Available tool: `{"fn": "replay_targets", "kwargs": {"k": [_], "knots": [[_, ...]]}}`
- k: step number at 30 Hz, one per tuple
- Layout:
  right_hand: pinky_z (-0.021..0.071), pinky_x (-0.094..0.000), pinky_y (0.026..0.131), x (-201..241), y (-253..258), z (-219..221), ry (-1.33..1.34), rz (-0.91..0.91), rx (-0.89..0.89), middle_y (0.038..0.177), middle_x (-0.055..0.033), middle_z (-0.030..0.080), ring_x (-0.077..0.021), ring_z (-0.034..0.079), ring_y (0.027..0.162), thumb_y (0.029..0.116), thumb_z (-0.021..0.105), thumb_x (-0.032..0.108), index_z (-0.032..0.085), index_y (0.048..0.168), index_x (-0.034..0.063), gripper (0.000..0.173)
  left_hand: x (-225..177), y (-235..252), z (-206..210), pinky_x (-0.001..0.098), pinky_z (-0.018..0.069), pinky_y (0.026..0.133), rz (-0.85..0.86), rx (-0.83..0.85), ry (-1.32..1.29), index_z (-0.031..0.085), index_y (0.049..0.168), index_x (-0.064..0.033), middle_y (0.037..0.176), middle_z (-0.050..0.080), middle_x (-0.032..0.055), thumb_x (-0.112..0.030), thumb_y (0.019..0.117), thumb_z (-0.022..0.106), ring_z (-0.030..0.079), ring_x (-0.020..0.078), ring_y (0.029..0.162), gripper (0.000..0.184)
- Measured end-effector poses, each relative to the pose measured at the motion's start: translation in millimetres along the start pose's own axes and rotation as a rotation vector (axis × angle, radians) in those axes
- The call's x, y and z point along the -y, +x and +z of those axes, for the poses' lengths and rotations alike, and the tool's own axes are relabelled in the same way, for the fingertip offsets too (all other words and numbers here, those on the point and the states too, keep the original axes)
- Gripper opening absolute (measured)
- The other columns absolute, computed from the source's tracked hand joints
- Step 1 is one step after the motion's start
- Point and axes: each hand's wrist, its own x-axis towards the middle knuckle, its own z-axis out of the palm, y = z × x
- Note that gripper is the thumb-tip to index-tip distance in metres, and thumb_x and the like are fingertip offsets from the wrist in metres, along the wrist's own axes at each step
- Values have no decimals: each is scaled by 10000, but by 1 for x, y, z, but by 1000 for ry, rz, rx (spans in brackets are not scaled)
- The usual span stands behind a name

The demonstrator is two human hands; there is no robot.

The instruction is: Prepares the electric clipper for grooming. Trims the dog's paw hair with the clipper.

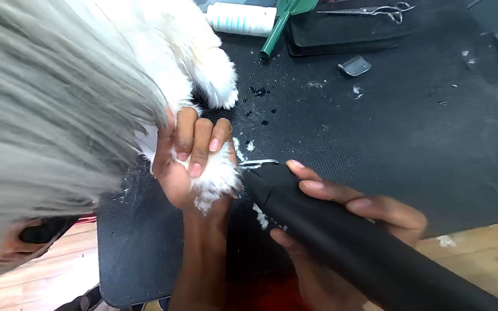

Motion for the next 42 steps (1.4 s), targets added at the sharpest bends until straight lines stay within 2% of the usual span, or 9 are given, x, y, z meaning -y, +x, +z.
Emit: {"fn": "replay_targets", "kwargs": {"k": [8,13,19,24,29,33,37,40,42], "knots": [[537,-515,1100,0,9,0,15,53,64,1205,-113,710,-367,653,1224,782,825,-44,483,1224,141,589,-2,-3,1,234,453,589,-87,-6,74,457,728,-117,553,380,-21,-423,1105,136,448,118,516,582],[504,-525,1130,-3,34,-12,105,134,262,1277,-119,689,-357,630,1263,842,800,-4,425,1337,118,633,-3,2,0,267,489,585,-72,14,20,532,784,-54,542,421,-11,-421,1106,197,494,135,503,592],[566,-493,1036,-24,66,-17,383,335,360,1313,-178,641,-369,644,1222,869,781,18,383,1377,51,646,-11,-2,2,216,458,594,-150,14,76,525,896,-68,589,375,-32,-451,1100,106,438,91,521,603],[546,-465,1048,-33,75,-16,561,473,480,1281,-190,644,-326,649,1202,899,764,81,417,1371,18,589,-10,4,-2,301,501,609,-136,49,71,526,738,-63,529,426,-7,-433,1103,208,496,143,506,608],[624,-447,862,-13,39,-23,612,725,249,1133,-153,680,-288,709,1009,892,797,305,519,1317,115,542,-8,6,-6,257,486,581,-112,43,40,528,746,-62,537,431,-10,-403,1106,244,494,123,501,571],[613,-502,926,3,15,-36,445,674,45,1183,-171,683,-332,705,1088,927,762,217,562,1262,116,404,-4,6,-3,242,458,553,-71,16,48,508,723,-75,532,418,-16,-387,1110,230,475,117,487,570],[622,-517,850,2,6,-45,430,653,37,958,-90,654,-268,711,888,857,750,150,610,1128,149,305,0,4,-1,240,453,542,-57,-6,46,517,741,-65,532,412,-17,-394,1110,225,464,109,478,574],[627,-381,754,-7,12,-34,339,482,102,910,-36,648,-177,685,803,860,728,43,597,1100,166,299,3,4,1,239,467,555,-27,-23,46,524,761,-64,539,422,-18,-372,1112,238,473,108,483,548],[620,-290,741,-16,19,-24,215,311,191,1023,-38,697,-145,698,849,879,738,3,581,1112,163,323,6,5,4,238,463,556,-6,-34,67,510,732,-71,534,415,-19,-366,1116,230,468,112,483,560]]}}
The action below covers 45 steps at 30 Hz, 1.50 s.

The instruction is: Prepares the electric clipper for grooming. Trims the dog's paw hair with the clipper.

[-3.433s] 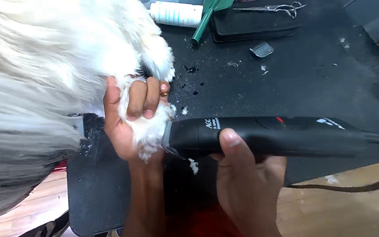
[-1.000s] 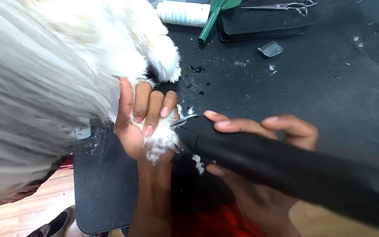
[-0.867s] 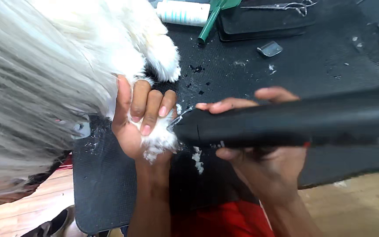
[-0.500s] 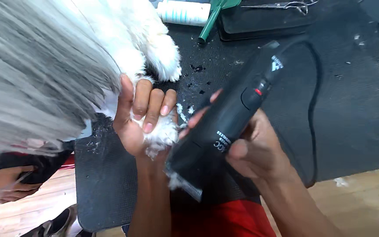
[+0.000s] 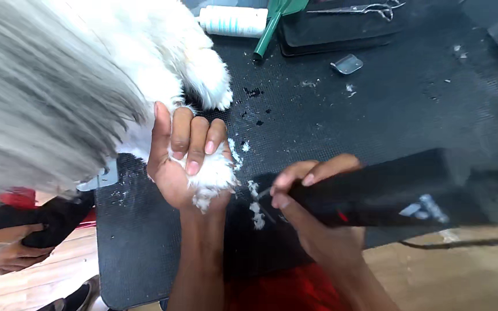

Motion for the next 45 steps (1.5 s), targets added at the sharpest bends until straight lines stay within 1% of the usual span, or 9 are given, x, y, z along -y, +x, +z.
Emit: {"fn": "replay_targets", "kwargs": {"k": [2,5,17,25,30,33,35,41,45], "knots": [[624,-253,760,-9,12,5,-121,-144,90,1101,-47,715,-125,714,869,881,737,-9,552,1091,145,319,2,1,3,237,451,543,8,-12,4,496,713,-82,531,400,-24,-357,1118,234,453,111,475,555],[644,-325,761,-24,29,6,-127,-340,202,1043,-114,733,-193,728,856,862,753,-23,596,1042,70,256,2,0,4,238,438,531,-10,-15,5,463,697,-106,531,379,-23,-349,1119,234,432,116,472,537],[632,-390,841,-26,69,3,-267,-494,381,952,-144,738,-275,732,925,824,792,-44,566,991,6,286,-2,-1,8,230,424,532,-73,-44,10,473,695,-112,527,366,-37,-370,1115,228,426,110,471,550],[625,-326,759,-28,68,16,-258,-252,198,871,-65,703,-168,708,819,741,876,3,556,1052,28,447,-2,-3,14,198,413,525,-116,-42,74,449,699,-133,522,364,-45,-356,1119,186,419,84,467,544],[587,-299,643,-9,57,40,25,-234,-160,765,-16,614,-128,631,668,940,674,53,578,1003,77,117,2,-7,3,198,395,526,-39,3,73,454,764,-129,554,338,-39,-336,1119,190,384,85,475,489],[590,-363,685,2,37,33,146,-322,-304,715,-3,587,-162,628,659,972,574,102,575,1007,122,40,4,-12,4,167,342,482,-35,-15,69,435,790,-132,571,317,-45,-358,1120,175,348,63,464,478],[603,-354,711,12,23,34,154,-397,-374,743,-2,593,-159,639,689,973,575,112,588,1039,113,67,8,-3,4,195,398,493,25,-38,-7,485,751,-106,535,374,-44,-339,1119,214,416,77,454,513],[631,-407,762,27,9,33,214,-516,-228,762,-80,644,-226,697,723,951,656,85,612,1033,6,122,11,0,6,200,393,490,48,-57,-27,463,687,-101,513,363,-38,-300,1116,252,410,86,441,517],[637,-373,735,22,22,39,85,-551,-209,742,-47,632,-197,692,705,944,647,117,589,1006,48,109,15,-2,7,207,397,496,69,-66,0,462,700,-106,527,369,-38,-253,1108,283,411,86,455,469]]}}
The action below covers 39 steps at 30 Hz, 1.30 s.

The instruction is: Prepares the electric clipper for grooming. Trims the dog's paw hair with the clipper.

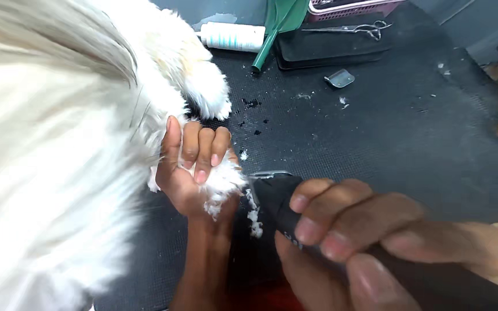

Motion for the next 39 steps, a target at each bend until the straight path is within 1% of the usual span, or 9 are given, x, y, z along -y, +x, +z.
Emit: {"fn": "replay_targets", "kwargs": {"k": [8,13,16,20,23,27,31,33,39], "knots": [[608,-330,795,-12,4,12,58,91,-60,793,-3,632,-150,690,791,956,636,117,570,1049,120,114,-1,-5,4,183,475,533,-79,-10,-16,532,747,-70,542,459,-29,-251,1111,312,526,75,494,463],[615,-377,704,-20,19,11,283,255,-63,710,-61,599,-203,663,673,870,656,25,572,962,59,130,-5,-19,6,119,396,536,-173,51,127,486,843,-139,607,407,-66,-243,1111,320,449,9,526,332],[593,-383,640,-32,29,6,378,327,-3,673,-52,565,-202,634,615,884,596,31,530,964,58,108,-5,-13,3,134,428,549,-149,62,146,506,803,-138,575,439,-66,-219,1104,318,478,17,520,364],[538,-321,555,-44,46,-2,736,659,41,583,-7,498,-153,586,526,888,524,71,526,881,90,20,-5,-7,-6,195,416,550,-184,84,13,470,794,-127,578,378,-42,-300,1113,245,436,74,514,427],[506,-277,465,-44,51,-21,994,897,130,574,-4,521,-130,568,461,848,642,112,550,864,88,96,5,-4,-9,213,425,522,-151,37,-65,490,754,-123,538,392,-52,-289,1103,266,448,77,475,447],[587,-281,597,-29,39,-52,445,705,386,846,-44,695,-138,672,665,903,700,59,591,1034,112,179,15,-12,-8,197,425,532,-221,0,-87,514,739,-107,542,400,-57,-311,1113,309,450,69,481,473],[619,-258,718,-10,20,-60,-23,543,465,1010,-47,718,-131,712,831,890,739,37,552,1054,121,263,19,-16,-8,168,436,559,-198,43,-149,572,912,-82,617,464,-51,-209,1086,349,482,52,532,310],[631,-290,761,-13,12,-58,-95,447,470,1013,-76,735,-156,727,862,878,745,22,570,1013,91,231,19,-17,-7,153,429,562,-216,69,-147,563,947,-87,644,466,-48,-208,1085,353,480,42,552,279],[630,-364,839,-38,12,-62,-39,301,566,1009,-107,727,-210,721,944,856,754,-31,584,1015,43,244,16,-18,-7,185,422,524,-288,97,-150,504,831,-106,617,423,-32,-300,1108,308,466,79,535,391]]}}
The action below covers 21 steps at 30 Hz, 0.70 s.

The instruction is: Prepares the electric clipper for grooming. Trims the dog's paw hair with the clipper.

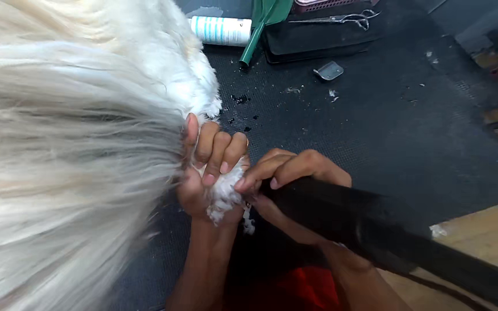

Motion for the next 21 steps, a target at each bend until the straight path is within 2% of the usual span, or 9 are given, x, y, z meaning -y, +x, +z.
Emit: {"fn": "replay_targets", "kwargs": {"k": [4,6,8,9,11,13,15,19,21], "knots": [[641,-357,827,-6,18,-4,-26,-58,57,958,-120,742,-219,741,907,861,774,-6,569,992,24,245,-5,4,0,208,454,519,-4,17,-15,547,847,-82,587,464,-33,-275,1098,335,521,93,522,381],[631,-358,824,-6,22,-7,-50,-44,67,935,-113,743,-216,736,896,843,798,8,578,980,15,260,-8,5,2,211,452,533,-4,27,-1,539,866,-86,597,452,-34,-283,1102,281,504,95,529,401],[626,-336,810,-3,19,-9,-53,26,55,944,-83,728,-188,724,900,824,822,28,586,1010,30,300,-10,6,6,212,446,521,15,-12,35,532,814,-86,566,429,-37,-322,1110,249,482,93,497,473],[629,-331,802,-2,17,-9,-41,57,42,945,-76,721,-181,721,898,811,835,27,588,1020,33,323,-11,6,9,207,423,495,10,-45,60,517,769,-94,542,405,-39,-344,1110,239,454,91,468,506],[631,-327,768,-3,18,-7,-13,78,18,921,-81,708,-179,716,862,787,845,12,584,1007,23,341,-14,4,13,187,374,467,-19,-61,117,466,765,-115,540,341,-42,-390,1115,198,386,77,445,520],[621,-312,767,-2,16,-7,-13,106,42,920,-64,691,-159,702,861,813,831,38,581,1015,35,322,-16,4,14,195,358,459,-33,-68,111,440,739,-123,535,321,-38,-403,1114,190,367,84,440,531],[618,-314,778,-3,22,-6,6,98,99,910,-67,694,-161,704,865,828,820,49,587,1015,34,299,-17,7,13,194,375,460,-16,-82,64,463,716,-121,524,355,-44,-394,1111,200,394,80,440,547],[623,-358,769,-15,39,-9,68,40,205,855,-105,708,-205,718,825,836,811,52,582,965,8,266,-18,10,10,178,401,485,24,-52,18,523,807,-91,553,396,-50,-353,1113,209,424,62,464,511],[618,-347,756,-15,41,-11,93,55,219,835,-106,701,-200,714,804,842,802,49,584,950,7,248,-17,9,8,181,417,510,39,-25,37,526,840,-85,581,412,-41,-323,1118,217,448,68,493,479]]}}
